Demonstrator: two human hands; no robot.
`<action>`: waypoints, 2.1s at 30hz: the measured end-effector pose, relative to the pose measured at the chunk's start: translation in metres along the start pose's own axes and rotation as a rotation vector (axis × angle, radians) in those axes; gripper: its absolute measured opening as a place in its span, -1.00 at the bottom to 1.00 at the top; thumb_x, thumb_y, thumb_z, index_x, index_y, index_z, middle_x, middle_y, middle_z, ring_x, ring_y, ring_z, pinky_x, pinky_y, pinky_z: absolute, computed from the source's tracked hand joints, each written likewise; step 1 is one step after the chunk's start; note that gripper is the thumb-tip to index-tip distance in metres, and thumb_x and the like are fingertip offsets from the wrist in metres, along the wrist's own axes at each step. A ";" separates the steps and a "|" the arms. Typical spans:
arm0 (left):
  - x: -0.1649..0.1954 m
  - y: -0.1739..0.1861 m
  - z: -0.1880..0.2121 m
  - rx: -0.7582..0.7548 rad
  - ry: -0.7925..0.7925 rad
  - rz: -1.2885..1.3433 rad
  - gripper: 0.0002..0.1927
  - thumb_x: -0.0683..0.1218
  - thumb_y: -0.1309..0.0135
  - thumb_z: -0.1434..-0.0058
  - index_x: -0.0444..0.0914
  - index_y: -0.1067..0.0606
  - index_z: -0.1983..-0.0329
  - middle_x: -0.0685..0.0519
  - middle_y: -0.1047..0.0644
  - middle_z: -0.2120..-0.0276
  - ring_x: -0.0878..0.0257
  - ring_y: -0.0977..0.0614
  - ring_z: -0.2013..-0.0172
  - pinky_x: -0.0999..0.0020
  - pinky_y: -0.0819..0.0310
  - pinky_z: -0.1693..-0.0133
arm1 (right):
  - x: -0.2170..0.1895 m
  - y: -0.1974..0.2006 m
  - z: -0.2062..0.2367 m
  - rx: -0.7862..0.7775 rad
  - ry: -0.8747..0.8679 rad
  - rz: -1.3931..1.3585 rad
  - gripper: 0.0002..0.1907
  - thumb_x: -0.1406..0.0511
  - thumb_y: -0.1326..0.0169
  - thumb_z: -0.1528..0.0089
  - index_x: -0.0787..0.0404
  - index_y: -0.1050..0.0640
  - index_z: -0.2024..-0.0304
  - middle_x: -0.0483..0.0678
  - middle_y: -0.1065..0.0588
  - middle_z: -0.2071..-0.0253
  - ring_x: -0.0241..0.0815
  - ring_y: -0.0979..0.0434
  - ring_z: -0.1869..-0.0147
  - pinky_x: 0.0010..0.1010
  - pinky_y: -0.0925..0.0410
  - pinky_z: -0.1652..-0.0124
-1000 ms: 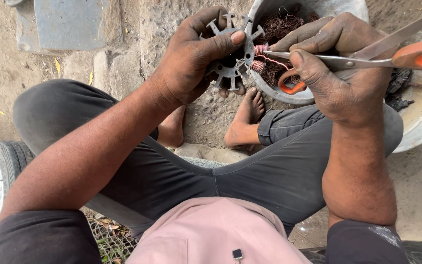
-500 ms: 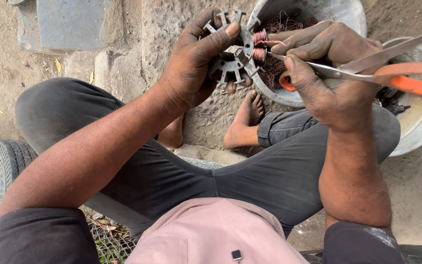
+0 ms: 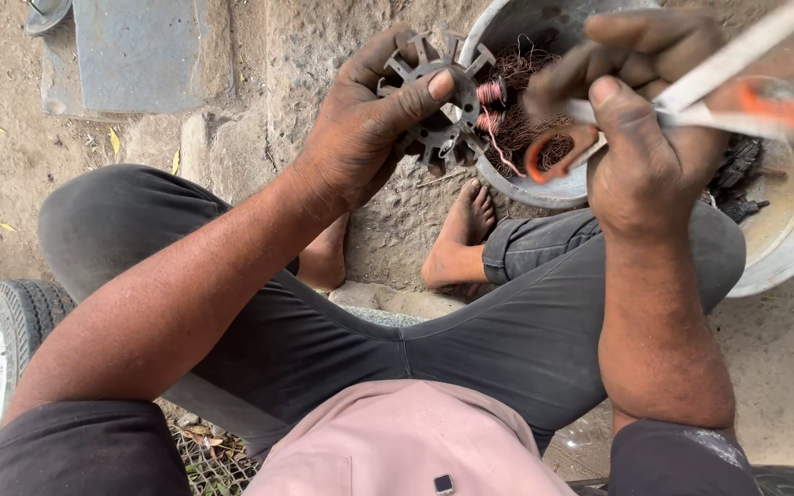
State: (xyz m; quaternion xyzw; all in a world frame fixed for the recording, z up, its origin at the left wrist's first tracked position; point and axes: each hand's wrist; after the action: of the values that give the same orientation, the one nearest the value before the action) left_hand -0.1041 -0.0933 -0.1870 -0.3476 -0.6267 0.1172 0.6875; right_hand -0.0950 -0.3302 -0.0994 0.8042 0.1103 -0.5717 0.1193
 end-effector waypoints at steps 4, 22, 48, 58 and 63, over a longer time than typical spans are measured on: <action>0.000 -0.002 -0.001 0.030 -0.016 -0.070 -0.71 -0.01 -0.28 -0.41 -0.21 -0.47 -0.04 0.04 -0.60 0.19 0.31 -0.70 0.15 0.35 -0.74 0.11 | 0.008 -0.007 0.003 0.021 -0.241 0.007 -0.89 0.42 -0.05 -0.42 0.38 -0.54 0.06 -0.01 -0.54 0.37 -0.35 -0.46 0.51 -0.53 -0.45 0.50; 0.022 0.007 0.000 -0.207 -0.287 -0.482 -0.73 0.05 -0.30 -0.47 -0.20 -0.53 0.02 0.12 -0.58 0.21 0.39 -0.67 0.13 0.38 -0.70 0.03 | 0.023 -0.004 0.013 -0.192 -0.510 -0.651 -0.84 0.44 -0.19 -0.35 0.38 -0.54 0.04 -0.02 -0.52 0.36 -0.44 -0.38 0.56 -0.58 -0.25 0.53; 0.015 0.003 0.003 -0.174 -0.394 -0.667 -0.76 -0.13 -0.28 -0.51 -0.31 -0.43 0.06 0.08 -0.62 0.23 0.42 -0.71 0.11 0.48 -0.74 0.11 | 0.033 -0.002 0.020 -0.004 -0.333 -0.258 -0.85 0.38 -0.23 -0.41 0.34 -0.52 0.08 -0.03 -0.51 0.27 -0.37 -0.44 0.42 -0.59 -0.35 0.46; 0.027 -0.002 0.003 -0.029 -0.499 -0.718 -0.81 -0.08 -0.11 -0.54 -0.29 -0.43 -0.04 0.04 -0.67 0.12 0.34 -0.77 0.05 0.48 -0.77 0.06 | 0.035 -0.002 0.018 -0.050 -0.313 -0.226 -0.85 0.36 -0.22 -0.39 0.31 -0.52 0.13 -0.05 -0.49 0.31 -0.40 -0.43 0.42 -0.61 -0.33 0.47; 0.038 0.008 -0.001 0.036 -0.298 -0.630 -0.76 -0.04 -0.26 -0.47 -0.27 -0.48 0.06 0.06 -0.65 0.33 0.38 -0.74 0.28 0.47 -0.68 0.27 | 0.049 -0.001 0.008 0.004 -0.377 0.028 -0.87 0.36 -0.19 -0.41 0.33 -0.55 0.12 -0.08 -0.42 0.46 -0.40 -0.40 0.50 -0.60 -0.32 0.51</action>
State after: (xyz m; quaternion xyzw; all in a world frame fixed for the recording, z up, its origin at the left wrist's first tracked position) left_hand -0.0940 -0.0650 -0.1625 -0.1038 -0.7945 -0.0402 0.5969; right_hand -0.0865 -0.3296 -0.1481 0.6845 0.0737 -0.7108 0.1441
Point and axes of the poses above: each hand's wrist, its own z-axis away from the middle knuckle, its own y-axis out of the back of the hand, x = y × z
